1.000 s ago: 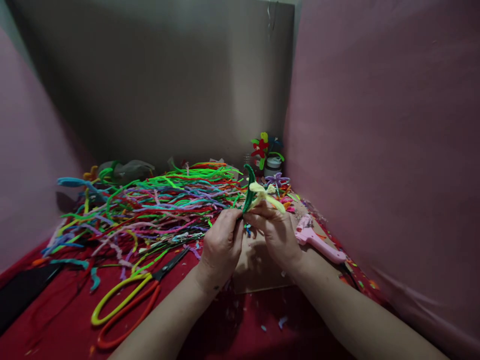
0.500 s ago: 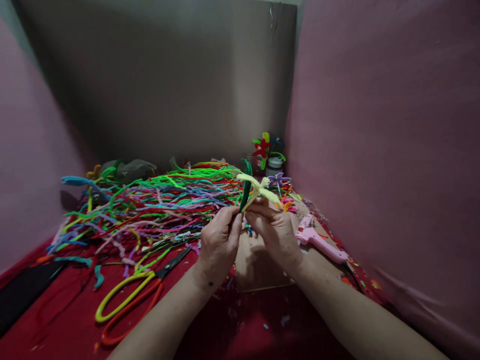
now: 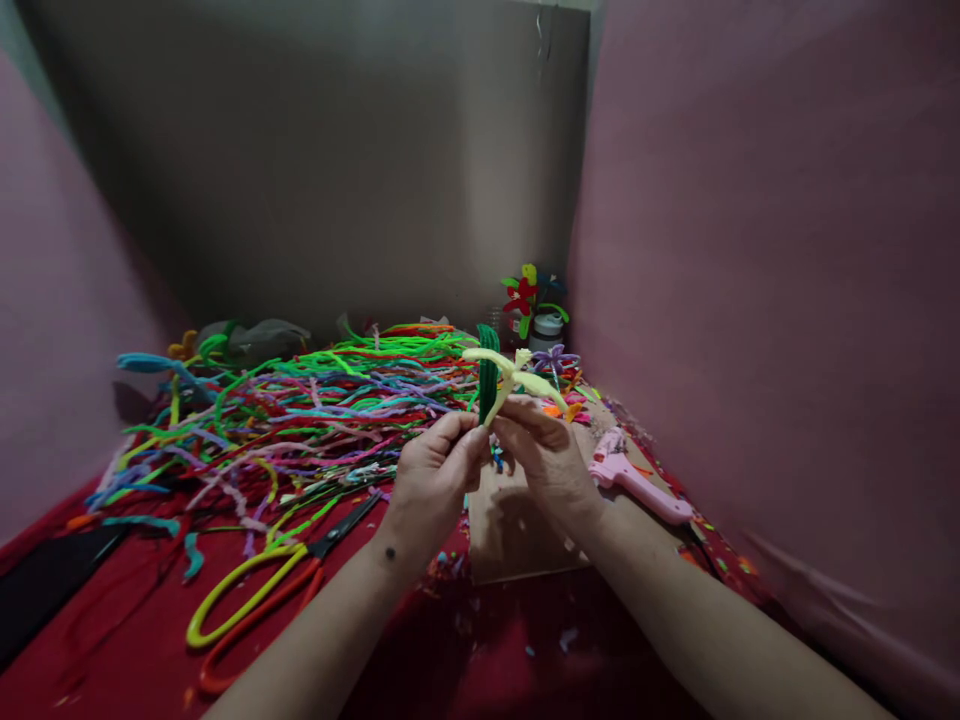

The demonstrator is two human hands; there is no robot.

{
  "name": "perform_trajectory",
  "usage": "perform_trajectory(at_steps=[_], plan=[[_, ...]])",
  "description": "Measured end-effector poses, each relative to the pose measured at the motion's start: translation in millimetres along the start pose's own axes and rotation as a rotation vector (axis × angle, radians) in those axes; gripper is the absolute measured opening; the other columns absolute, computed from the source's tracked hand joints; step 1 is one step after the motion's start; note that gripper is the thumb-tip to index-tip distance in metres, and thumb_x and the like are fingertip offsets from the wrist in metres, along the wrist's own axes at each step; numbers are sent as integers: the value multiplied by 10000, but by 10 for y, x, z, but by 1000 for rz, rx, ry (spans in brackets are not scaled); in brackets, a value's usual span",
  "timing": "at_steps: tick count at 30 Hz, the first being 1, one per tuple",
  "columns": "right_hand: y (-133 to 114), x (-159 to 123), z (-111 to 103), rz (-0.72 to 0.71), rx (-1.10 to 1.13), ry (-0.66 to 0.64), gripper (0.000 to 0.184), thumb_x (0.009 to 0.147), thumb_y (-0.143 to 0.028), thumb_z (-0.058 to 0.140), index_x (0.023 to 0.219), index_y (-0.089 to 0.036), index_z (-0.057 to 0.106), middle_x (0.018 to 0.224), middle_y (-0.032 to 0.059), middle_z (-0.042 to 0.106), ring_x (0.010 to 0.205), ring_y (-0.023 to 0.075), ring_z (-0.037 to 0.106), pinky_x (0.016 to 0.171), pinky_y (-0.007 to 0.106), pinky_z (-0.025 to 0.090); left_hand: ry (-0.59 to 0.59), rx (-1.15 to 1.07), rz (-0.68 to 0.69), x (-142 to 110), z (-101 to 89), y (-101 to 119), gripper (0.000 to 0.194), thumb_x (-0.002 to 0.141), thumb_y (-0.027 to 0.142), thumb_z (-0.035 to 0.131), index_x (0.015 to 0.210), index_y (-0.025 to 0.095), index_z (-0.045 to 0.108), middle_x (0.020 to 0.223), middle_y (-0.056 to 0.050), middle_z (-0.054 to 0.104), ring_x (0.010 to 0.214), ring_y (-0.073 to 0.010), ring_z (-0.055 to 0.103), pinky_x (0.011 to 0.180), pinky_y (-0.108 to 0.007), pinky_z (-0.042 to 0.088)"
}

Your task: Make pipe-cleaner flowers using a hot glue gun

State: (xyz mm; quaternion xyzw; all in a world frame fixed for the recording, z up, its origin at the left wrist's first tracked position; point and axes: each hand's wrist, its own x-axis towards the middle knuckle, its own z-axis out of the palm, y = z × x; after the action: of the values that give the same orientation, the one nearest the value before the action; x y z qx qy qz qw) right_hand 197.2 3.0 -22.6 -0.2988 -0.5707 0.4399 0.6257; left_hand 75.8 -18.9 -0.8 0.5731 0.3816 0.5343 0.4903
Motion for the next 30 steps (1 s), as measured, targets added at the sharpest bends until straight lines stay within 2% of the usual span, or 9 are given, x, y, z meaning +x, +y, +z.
perform_trajectory(at_steps=[3, 6, 10, 14, 18, 20, 23, 27, 30], plan=[[42, 39, -46, 70, 108, -104, 198, 774, -299, 613, 936, -238, 711, 804, 15, 604, 610, 106, 458, 527, 241, 375, -90, -203, -93, 18, -20, 33, 168, 757, 303, 622, 731, 148, 563, 488, 89, 337, 407, -20, 216, 396, -163, 188], [20, 72, -79, 144, 225, -184, 199, 754, -275, 629, 924, -217, 716, 808, 21, 632, 637, 113, 486, 563, 250, 392, -131, -289, -163, 37, -39, 45, 171, 754, 277, 635, 702, 143, 542, 496, 83, 377, 389, -8, 227, 376, -149, 200], [-61, 88, -82, 171, 306, -180, 166, 676, -264, 700, 835, -226, 729, 749, 7, 653, 658, 122, 525, 629, 274, 418, -171, -327, -176, 46, -41, 36, 173, 766, 255, 623, 684, 140, 522, 560, 59, 438, 383, -11, 260, 339, -148, 259], [-115, 88, -72, 175, 387, -176, 180, 636, -222, 732, 816, -232, 723, 783, 3, 664, 680, 127, 556, 654, 285, 442, -223, -316, -138, 34, -26, 40, 197, 783, 267, 601, 657, 143, 514, 545, 60, 408, 373, -25, 258, 318, -175, 341], [-131, 92, -80, 200, 405, -258, 262, 637, -259, 740, 895, -225, 705, 711, -1, 650, 583, 126, 558, 568, 281, 443, -274, -259, -142, 37, -47, 40, 233, 795, 280, 587, 622, 144, 509, 534, 54, 391, 395, -40, 319, 354, -191, 412], [-133, 92, -82, 197, 371, -295, 307, 641, -292, 739, 936, -224, 692, 707, 8, 651, 612, 149, 582, 530, 271, 431, -305, -230, -152, 47, -77, 33, 253, 801, 291, 583, 609, 141, 511, 534, 51, 396, 403, -39, 330, 376, -192, 425], [-134, 84, -83, 183, 325, -279, 357, 635, -316, 743, 974, -225, 676, 790, 29, 665, 706, 178, 600, 495, 254, 408, -381, -292, -210, 61, -130, 16, 208, 817, 278, 563, 669, 134, 547, 542, 52, 409, 386, -22, 311, 365, -166, 384], [-121, 75, -101, 145, 330, -305, 340, 666, -274, 722, 999, -236, 666, 848, 21, 665, 735, 159, 586, 581, 267, 441, -467, -456, -313, 72, -165, -4, 138, 822, 236, 545, 741, 126, 571, 542, 57, 425, 347, -3, 243, 308, -139, 325], [-108, 73, -109, 137, 337, -309, 316, 689, -222, 699, 1004, -240, 666, 839, 5, 659, 696, 127, 568, 655, 270, 445, -472, -488, -342, 74, -147, -1, 132, 805, 233, 560, 722, 130, 559, 536, 63, 432, 328, -4, 211, 284, -158, 341]])
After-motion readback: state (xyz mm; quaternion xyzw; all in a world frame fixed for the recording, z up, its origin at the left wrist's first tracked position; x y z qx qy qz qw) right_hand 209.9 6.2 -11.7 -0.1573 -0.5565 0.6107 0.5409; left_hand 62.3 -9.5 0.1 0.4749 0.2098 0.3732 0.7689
